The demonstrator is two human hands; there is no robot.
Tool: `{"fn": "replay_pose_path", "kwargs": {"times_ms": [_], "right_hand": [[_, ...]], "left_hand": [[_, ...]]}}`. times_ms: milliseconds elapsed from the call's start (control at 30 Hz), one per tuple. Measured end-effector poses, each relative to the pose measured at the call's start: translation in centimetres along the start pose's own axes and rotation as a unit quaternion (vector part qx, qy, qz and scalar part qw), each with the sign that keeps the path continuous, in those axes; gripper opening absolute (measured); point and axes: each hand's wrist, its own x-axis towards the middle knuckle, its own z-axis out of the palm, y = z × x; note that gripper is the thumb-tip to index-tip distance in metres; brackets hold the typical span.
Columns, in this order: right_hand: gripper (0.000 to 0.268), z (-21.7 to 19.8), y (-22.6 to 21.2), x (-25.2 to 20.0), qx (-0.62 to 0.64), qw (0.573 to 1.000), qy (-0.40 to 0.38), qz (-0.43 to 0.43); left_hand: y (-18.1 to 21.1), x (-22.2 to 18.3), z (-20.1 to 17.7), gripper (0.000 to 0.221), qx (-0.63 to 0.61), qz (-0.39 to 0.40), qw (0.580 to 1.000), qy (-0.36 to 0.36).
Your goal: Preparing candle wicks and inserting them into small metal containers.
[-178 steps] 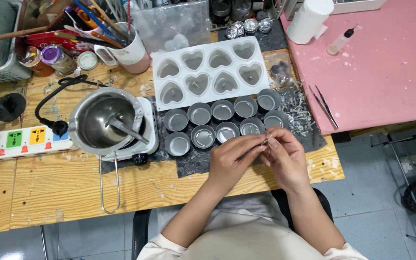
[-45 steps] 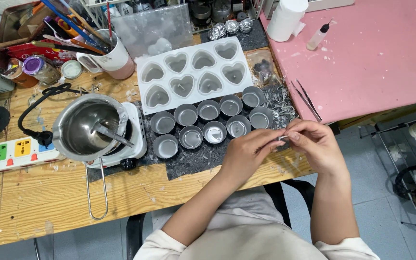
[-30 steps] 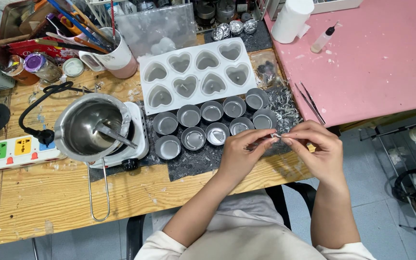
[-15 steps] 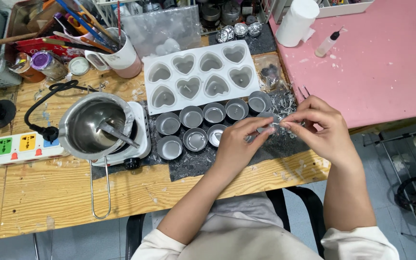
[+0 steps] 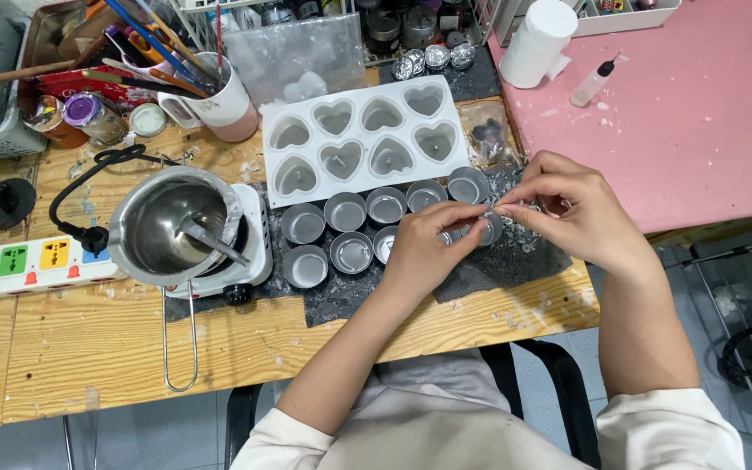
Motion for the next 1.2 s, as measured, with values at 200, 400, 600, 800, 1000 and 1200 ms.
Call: {"fn": "replay_pose_path", "kwargs": {"times_ms": [200,400,600,800,1000,1200], "right_hand": [[0.014,-0.3,1.2,1.5,-0.063,0.998,-0.023,0.012],[0.016,0.8,4.4,4.1,-0.204,0.979,0.002,0.007],[0.013,3.4,8.4,4.5,-0.173,0.985,0.011,-0.027],[0.015,4.4,9.8,4.4,-0.135,0.991,-0.018,0.005],[0.015,4.8,10.0,4.7,-0.154,0.987,-0.031,0.024],[0.015,5.2,10.2,4.6,-0.174,0.985,-0.022,0.001]], "left_hand": [[-0.5,1.7,-0.6,0.038,0.073,-0.046,0.994,-0.065],[-2.8,3.0,-1.6,0.056,0.259,-0.022,0.965,-0.024],[-6.3,1.0,0.1,0.036,0.305,0.051,0.951,-0.002],[-6.3,0.8,0.4,0.041,0.381,0.079,0.921,-0.038],[-6.2,0.7,0.4,0.038,0.410,0.079,0.908,-0.043],[-6.0,0.7,0.5,0.039,0.425,0.083,0.900,-0.047]]}}
